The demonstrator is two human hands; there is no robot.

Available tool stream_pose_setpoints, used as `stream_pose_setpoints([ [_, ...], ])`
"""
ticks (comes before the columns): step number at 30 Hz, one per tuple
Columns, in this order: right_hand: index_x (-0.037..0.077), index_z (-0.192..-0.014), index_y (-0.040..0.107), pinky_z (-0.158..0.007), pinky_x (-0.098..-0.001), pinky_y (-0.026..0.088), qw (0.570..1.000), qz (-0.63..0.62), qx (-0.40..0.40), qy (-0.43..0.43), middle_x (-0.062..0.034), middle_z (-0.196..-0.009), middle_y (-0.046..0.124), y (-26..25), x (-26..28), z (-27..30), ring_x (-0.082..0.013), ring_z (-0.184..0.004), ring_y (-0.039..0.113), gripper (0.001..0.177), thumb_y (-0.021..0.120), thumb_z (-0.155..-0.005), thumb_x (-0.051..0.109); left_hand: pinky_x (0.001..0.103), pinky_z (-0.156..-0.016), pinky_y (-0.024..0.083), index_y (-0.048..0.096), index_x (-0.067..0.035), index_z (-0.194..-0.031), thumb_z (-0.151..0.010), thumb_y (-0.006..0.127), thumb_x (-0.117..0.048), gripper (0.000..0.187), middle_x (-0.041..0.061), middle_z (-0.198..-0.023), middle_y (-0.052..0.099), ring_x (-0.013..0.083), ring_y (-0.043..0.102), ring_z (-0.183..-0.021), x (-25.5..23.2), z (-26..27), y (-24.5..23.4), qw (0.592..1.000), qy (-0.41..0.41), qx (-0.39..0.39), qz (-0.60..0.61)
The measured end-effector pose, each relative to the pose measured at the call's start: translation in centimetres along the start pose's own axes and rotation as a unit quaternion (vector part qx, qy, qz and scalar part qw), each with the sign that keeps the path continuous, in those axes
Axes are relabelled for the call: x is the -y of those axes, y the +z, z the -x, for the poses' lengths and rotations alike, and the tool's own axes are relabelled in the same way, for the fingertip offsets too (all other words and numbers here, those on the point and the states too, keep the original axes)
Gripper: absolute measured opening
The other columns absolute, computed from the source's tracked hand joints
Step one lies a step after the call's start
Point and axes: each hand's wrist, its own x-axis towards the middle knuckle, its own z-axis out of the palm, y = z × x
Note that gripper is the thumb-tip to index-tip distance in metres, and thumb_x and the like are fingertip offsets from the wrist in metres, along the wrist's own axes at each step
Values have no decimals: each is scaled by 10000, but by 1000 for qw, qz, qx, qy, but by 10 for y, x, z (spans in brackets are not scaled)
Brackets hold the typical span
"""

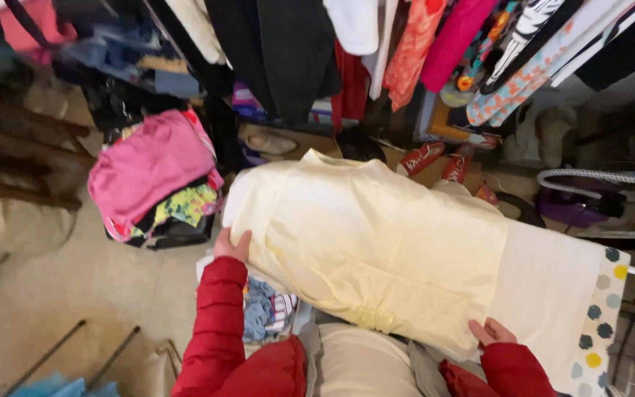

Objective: The person is ironing a yellow sleeveless garment on an ironing board in a cluttered room.

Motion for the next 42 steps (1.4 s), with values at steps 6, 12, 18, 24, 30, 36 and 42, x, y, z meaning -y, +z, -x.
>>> stream_pose_setpoints([
  [6, 12, -1494, 421, -1086, -412, 437, 999, -20, 35, -1, -242, -1480, 487, 9, -73, -95, -394, -1277, 570, 832, 786, -792, 269, 409, -1005, 468, 680, -155, -1202, -719, 666, -614, 667, 166, -1143, 715, 380, 629, -1109, 7, 9, -16, 987, -69, 80, -121],
  [12, -95, -1199, 763, -954, -357, 504, 987, -115, 99, -47, -235, -1151, 807, 20, -93, -109, -318, -1045, 733, 374, 761, -862, 68, 437, -984, 500, 607, -153, -1296, -779, 701, -532, 647, 107, -1244, 700, 357, 649, -1118, -35, 34, -46, 974, -174, 123, -80],
  [18, -152, -1117, 770, -853, -372, 522, 978, -193, 57, -59, -313, -1022, 805, 25, -95, -114, -352, -905, 729, 297, 751, -865, 4, 488, -980, 497, 580, -136, -1301, -779, 738, -505, 659, 136, -1234, 690, 379, 631, -1117, -35, 38, -40, 981, -168, 74, -69],
  [24, -43, -1283, 628, -1011, -352, 417, 996, -57, 11, -73, -208, -1254, 647, 15, -75, -140, -314, -1114, 629, 563, 741, -819, 255, 485, -1010, 484, 518, -124, -1352, -796, 680, -551, 719, 148, -1305, 641, 397, 607, -1165, -6, 25, -19, 980, -159, 102, -54],
  [30, 98, -1483, 466, -1201, -319, 295, 994, 92, -38, -43, -70, -1533, 468, 29, -111, -154, -261, -1366, 516, 899, 743, -760, 556, 448, -1033, 455, 526, -109, -1355, -737, 764, -511, 775, 137, -1325, 619, 380, 593, -1172, -3, 21, -26, 981, -164, 100, -6],
  [36, 87, -1448, 517, -1124, -350, 375, 995, 40, -53, -68, -134, -1445, 560, 24, -88, -79, -310, -1286, 560, 781, 644, -815, 528, 405, -925, 458, 696, -95, -1104, -757, 696, -569, 587, 98, -1137, 689, 329, 616, -1027, -46, 10, -42, 989, -109, 93, -49],
  [42, 156, -1057, 759, -873, -437, 541, 978, -7, -120, -172, -127, -948, 764, 30, -150, -156, -330, -943, 706, 476, 806, -799, 554, 436, -1047, 467, 711, -162, -1166, -807, 689, -674, 626, 139, -1219, 693, 361, 598, -1198, -20, -49, -20, 983, -31, 88, -160],
])
